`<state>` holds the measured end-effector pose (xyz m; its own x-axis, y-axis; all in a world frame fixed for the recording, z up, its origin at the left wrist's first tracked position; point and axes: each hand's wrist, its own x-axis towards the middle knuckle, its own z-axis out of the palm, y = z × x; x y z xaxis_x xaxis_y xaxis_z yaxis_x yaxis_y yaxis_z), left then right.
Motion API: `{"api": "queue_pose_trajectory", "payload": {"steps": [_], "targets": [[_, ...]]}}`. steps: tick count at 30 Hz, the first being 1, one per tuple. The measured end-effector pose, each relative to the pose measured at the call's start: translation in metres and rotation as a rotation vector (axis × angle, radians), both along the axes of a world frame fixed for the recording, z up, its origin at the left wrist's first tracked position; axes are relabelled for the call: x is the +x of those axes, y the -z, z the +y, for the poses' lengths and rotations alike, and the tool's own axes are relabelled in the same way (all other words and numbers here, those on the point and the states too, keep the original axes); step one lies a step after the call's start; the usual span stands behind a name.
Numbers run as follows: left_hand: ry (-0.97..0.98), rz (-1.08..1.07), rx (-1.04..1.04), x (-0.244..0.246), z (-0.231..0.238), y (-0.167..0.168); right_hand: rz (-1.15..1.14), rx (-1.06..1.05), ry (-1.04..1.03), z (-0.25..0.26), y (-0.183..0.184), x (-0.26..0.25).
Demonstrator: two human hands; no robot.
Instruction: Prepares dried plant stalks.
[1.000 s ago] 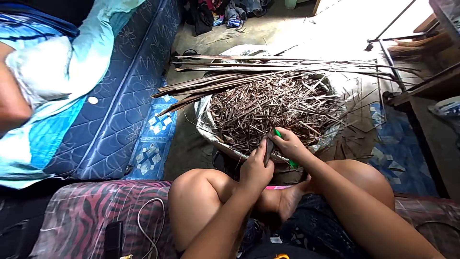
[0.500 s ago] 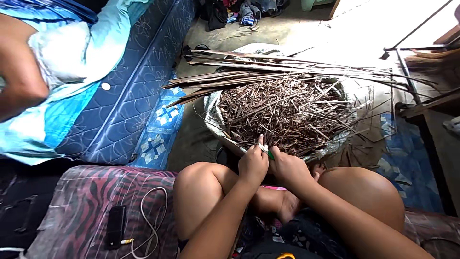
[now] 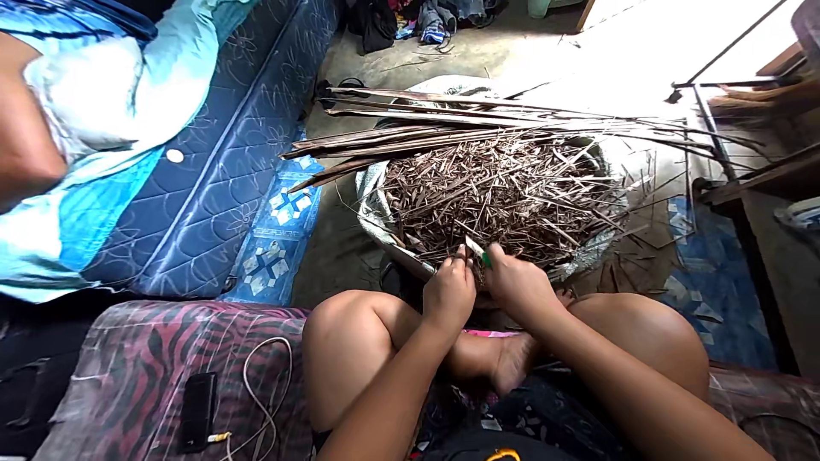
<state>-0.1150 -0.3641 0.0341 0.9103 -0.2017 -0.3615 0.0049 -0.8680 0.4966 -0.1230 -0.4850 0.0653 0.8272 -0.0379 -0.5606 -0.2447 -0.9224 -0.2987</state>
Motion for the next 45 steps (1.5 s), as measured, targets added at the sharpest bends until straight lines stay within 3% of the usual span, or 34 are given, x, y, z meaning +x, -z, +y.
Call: {"api": "queue_pose_trajectory", "payload": {"steps": [4,8,16,20,23,29,37,43,45], "targets": [[-0.021,0.033,-0.012,0.000,0.001,-0.003,0.005,-0.045,-0.046,0.014,0.007,-0.014],[0.025,0.039,0.008,-0.008,-0.003,0.004,0.023,-0.085,0.043,0.008,0.022,0.010],[-0.011,0.076,0.055,-0.002,0.002,0.001,0.105,0.011,-0.058,0.015,0.005,-0.014],[0.006,0.034,0.048,-0.005,-0.003,0.004,-0.031,-0.073,0.018,0.012,0.027,0.000],[0.020,0.018,0.037,-0.010,-0.004,0.003,0.001,-0.113,0.105,0.002,0.024,0.018],[-0.002,0.056,0.028,-0.006,0.003,-0.003,0.123,0.048,-0.027,0.011,0.005,-0.014],[0.009,0.024,-0.027,-0.010,0.000,0.002,-0.018,-0.130,0.133,-0.005,0.020,0.021],[0.001,0.024,-0.021,-0.008,0.003,0.000,0.117,0.101,-0.013,0.002,0.006,-0.009],[-0.009,-0.018,-0.055,-0.010,0.004,0.003,0.102,0.078,-0.035,0.005,0.012,-0.007]]}}
